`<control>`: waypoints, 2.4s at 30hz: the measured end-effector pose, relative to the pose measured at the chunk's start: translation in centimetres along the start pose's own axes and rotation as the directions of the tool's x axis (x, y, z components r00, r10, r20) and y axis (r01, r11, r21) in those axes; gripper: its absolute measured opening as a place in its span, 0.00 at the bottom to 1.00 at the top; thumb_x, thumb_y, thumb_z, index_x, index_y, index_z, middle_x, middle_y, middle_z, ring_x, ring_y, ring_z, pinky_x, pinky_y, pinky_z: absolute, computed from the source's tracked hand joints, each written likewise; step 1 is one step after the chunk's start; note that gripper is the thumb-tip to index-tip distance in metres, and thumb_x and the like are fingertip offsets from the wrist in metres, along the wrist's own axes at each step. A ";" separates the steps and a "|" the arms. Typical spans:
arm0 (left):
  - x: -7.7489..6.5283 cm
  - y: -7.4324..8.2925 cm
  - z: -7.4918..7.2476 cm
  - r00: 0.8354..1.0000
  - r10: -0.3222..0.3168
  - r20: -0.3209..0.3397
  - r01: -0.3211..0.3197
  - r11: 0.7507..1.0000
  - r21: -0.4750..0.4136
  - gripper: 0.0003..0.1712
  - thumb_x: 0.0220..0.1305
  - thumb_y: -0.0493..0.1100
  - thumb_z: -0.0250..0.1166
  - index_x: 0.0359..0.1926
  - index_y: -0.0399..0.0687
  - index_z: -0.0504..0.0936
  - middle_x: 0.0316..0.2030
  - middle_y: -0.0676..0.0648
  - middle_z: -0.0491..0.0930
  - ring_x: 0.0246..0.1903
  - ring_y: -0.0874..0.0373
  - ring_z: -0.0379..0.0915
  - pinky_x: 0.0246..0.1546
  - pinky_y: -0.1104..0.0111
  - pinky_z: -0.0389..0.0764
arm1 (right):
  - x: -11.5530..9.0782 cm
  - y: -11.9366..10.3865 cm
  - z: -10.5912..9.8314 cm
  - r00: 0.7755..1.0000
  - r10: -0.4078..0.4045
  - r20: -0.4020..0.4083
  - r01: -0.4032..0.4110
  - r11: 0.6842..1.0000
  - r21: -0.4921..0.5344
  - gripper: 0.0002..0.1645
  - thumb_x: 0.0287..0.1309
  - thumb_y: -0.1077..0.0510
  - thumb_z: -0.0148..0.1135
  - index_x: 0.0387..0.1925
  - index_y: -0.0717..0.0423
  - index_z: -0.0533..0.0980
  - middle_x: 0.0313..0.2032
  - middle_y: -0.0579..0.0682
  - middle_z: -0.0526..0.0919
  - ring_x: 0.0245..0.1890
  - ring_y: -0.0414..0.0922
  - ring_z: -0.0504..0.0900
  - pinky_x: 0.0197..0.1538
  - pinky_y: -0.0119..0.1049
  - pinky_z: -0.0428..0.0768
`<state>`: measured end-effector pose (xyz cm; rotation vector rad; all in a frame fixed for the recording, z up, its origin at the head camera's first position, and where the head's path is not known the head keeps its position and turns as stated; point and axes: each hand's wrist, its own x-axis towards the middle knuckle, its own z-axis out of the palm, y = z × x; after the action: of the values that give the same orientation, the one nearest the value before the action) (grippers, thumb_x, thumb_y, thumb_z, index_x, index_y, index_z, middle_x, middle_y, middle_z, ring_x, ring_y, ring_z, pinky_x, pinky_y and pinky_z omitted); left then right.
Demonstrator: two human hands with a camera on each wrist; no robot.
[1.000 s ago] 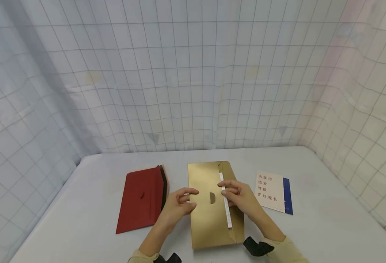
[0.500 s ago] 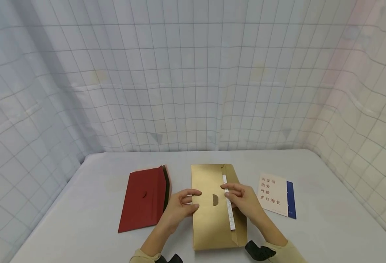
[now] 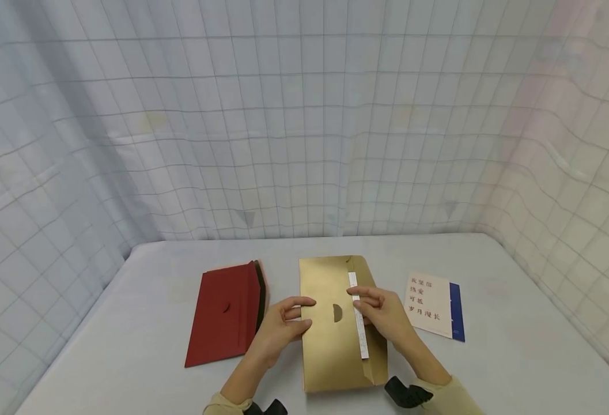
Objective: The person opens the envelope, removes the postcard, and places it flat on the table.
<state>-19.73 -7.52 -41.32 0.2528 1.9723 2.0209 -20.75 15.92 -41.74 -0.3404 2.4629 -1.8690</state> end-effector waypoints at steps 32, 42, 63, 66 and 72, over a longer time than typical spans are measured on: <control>-0.5 0.3 -0.8 0.996 0.003 -0.086 0.001 0.999 0.037 0.24 0.58 0.27 0.59 0.58 0.38 0.73 0.49 0.37 0.80 0.32 0.63 0.78 0.35 0.70 0.80 | -0.3 -0.7 0.1 0.993 -0.029 -0.111 0.018 0.995 -0.100 0.18 0.58 0.63 0.60 0.50 0.62 0.78 0.26 0.59 0.83 0.16 0.33 0.75 0.24 0.27 0.77; -0.3 0.4 -1.0 0.995 0.015 -0.095 -0.011 0.999 0.053 0.25 0.59 0.28 0.59 0.59 0.41 0.73 0.53 0.36 0.78 0.33 0.63 0.78 0.37 0.71 0.79 | -0.3 -0.8 -0.6 0.993 -0.052 -0.109 0.041 0.995 -0.094 0.19 0.59 0.62 0.59 0.52 0.64 0.77 0.34 0.63 0.85 0.18 0.32 0.75 0.25 0.27 0.78; 0.1 0.8 -1.5 0.987 0.027 -0.161 -0.018 0.998 0.056 0.26 0.62 0.28 0.55 0.61 0.46 0.72 0.59 0.39 0.74 0.34 0.66 0.78 0.37 0.74 0.78 | 0.4 -0.4 -1.5 0.992 -0.052 -0.118 0.038 0.992 -0.118 0.18 0.60 0.63 0.58 0.51 0.64 0.77 0.38 0.65 0.85 0.19 0.33 0.78 0.28 0.30 0.80; 0.0 0.7 -1.4 0.984 0.029 -0.178 -0.019 0.998 0.062 0.27 0.63 0.28 0.54 0.62 0.47 0.72 0.60 0.39 0.73 0.35 0.66 0.78 0.37 0.74 0.77 | 0.3 -0.2 -1.5 0.991 -0.045 -0.127 0.030 0.993 -0.117 0.18 0.60 0.64 0.58 0.51 0.63 0.77 0.38 0.64 0.85 0.19 0.34 0.78 0.28 0.32 0.80; 0.1 0.6 -1.4 0.980 0.038 -0.194 -0.027 0.998 0.061 0.26 0.63 0.28 0.54 0.62 0.48 0.72 0.60 0.39 0.73 0.34 0.64 0.78 0.36 0.74 0.77 | 0.2 -0.1 -1.4 0.986 -0.024 -0.163 0.006 0.994 -0.111 0.17 0.59 0.65 0.57 0.51 0.62 0.77 0.36 0.63 0.85 0.20 0.34 0.77 0.28 0.33 0.80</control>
<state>-20.33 -8.81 -40.78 0.1030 2.1600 2.0809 -21.17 17.18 -41.24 -0.2165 2.6846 -1.8410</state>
